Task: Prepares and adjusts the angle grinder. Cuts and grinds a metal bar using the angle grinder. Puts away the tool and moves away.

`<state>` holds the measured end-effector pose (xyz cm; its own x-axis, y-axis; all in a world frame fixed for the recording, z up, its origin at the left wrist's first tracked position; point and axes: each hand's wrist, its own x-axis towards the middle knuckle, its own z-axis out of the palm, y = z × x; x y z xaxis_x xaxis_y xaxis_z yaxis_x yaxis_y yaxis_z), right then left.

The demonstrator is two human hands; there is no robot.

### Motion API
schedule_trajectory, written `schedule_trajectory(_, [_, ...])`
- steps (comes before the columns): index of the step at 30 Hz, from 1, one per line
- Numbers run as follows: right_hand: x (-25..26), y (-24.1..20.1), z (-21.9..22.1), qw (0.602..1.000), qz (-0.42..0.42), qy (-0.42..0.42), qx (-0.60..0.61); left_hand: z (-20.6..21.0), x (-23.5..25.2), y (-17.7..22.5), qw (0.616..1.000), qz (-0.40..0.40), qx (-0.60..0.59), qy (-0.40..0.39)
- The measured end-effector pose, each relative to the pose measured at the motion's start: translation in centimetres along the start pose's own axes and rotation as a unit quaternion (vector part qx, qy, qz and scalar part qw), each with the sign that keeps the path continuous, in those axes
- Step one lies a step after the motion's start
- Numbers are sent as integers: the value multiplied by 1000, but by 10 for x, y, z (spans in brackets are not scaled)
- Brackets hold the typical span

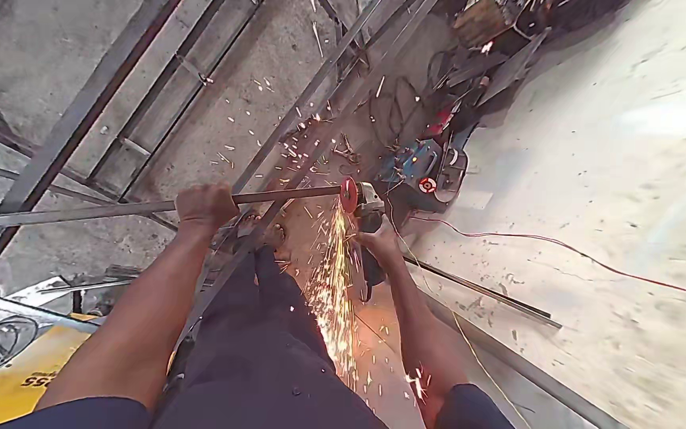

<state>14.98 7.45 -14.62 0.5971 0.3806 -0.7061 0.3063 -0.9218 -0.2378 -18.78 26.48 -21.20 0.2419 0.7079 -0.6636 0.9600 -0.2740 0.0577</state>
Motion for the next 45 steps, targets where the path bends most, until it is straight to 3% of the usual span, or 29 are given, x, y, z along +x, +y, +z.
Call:
schedule_trajectory(10, [-2, 10, 5, 1000, 7, -16, -10, 1, 6, -3, 1000, 3, 6, 8])
schedule_trajectory(14, [-5, 27, 6, 998, 36, -42, -34, -4, 18, -6, 999, 6, 20, -45])
schedule_trajectory(22, [-20, 38, -7, 967, 23, -8, 252, -10, 62, -17, 987, 44, 17, -157])
schedule_trajectory(24, [-21, 35, -9, 959, 18, 1, 282, -1, 65, -23, 989, 61, 22, -135])
schedule_trajectory(26, [-21, 30, -9, 946, 14, 10, 323, 7, 56, -28, 993, 111, 9, -32])
schedule_trajectory(29, [-19, 20, -4, 912, 9, 24, 409, -8, 8, 18, 964, 228, -78, 117])
schedule_trajectory(30, [-20, 17, -1, 906, 17, 29, 422, -7, -18, 45, 949, 267, -137, 99])
schedule_trajectory(32, [-26, 7, 8, 890, 29, 32, 453, 4, -64, 106, 908, 299, -285, -67])
schedule_trajectory(34, [-29, -9, 15, 867, 27, 30, 496, 9, -93, 164, 860, 268, -361, -242])
schedule_trajectory(36, [-33, -20, 18, 857, 17, 36, 513, 11, -107, 199, 854, 219, -370, -294])
schedule_trajectory(38, [-38, -22, 15, 849, -1, 28, 528, 12, -107, 207, 850, 199, -386, -300])
schedule_trajectory(40, [-41, -15, 12, 816, -37, -15, 577, 3, -103, 200, 825, 229, -402, -325])
schedule_trajectory(43, [-43, 2, 7, 698, -120, -172, 685, -15, -104, 193, 739, 265, -466, -408])
schedule_trajectory(45, [-38, 8, 11, 633, -160, -247, 716, -20, -109, 191, 711, 280, -481, -431])
